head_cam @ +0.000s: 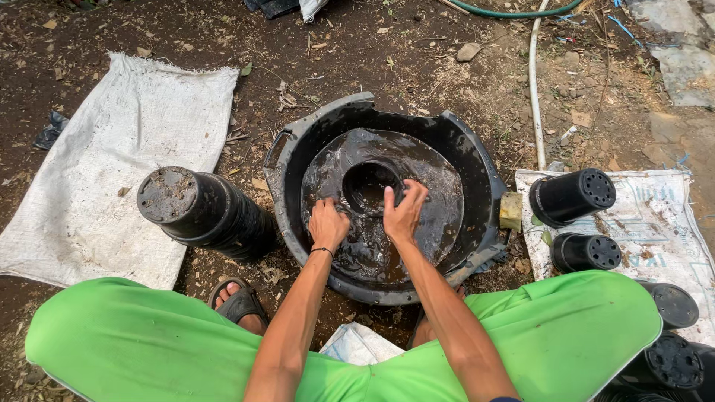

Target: The person sits cross-legged on the ground and washes black plastic plant pots one by one using a yellow sponge and water from a large black basin. They scrub the inside and outside of each pot, rinse it in the basin, and place it aside.

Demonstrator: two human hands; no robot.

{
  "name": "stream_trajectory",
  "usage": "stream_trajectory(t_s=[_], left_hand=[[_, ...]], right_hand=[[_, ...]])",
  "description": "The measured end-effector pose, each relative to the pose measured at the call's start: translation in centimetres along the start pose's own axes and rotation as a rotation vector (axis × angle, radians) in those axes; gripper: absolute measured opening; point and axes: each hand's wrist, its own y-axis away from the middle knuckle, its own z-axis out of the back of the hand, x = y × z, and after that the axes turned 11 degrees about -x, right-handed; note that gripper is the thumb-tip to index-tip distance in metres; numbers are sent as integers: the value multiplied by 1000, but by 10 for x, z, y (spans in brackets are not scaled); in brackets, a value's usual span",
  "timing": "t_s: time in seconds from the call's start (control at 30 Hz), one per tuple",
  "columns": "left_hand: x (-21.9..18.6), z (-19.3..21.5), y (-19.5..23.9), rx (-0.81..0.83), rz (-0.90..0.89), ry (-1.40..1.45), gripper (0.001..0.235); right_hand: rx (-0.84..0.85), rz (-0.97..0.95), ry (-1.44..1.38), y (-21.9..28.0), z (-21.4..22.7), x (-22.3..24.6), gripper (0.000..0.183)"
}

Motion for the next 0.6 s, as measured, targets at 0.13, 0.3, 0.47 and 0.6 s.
stream_trajectory(t_s=[0.13,0.3,0.47,0.6], left_hand=[[-7,3,4,84,28,85,54],[-21,19,5,55,45,91,68],[-26,31,0,128,355,154,80],[-30,22,-1,51,164,309,76]], right_hand=[[305,-34,310,7,1,-6,36],[834,-334,706,8,5,-9,62],[251,-12,425,8,11,-1,77],[297,232,429,12,16,8,74]])
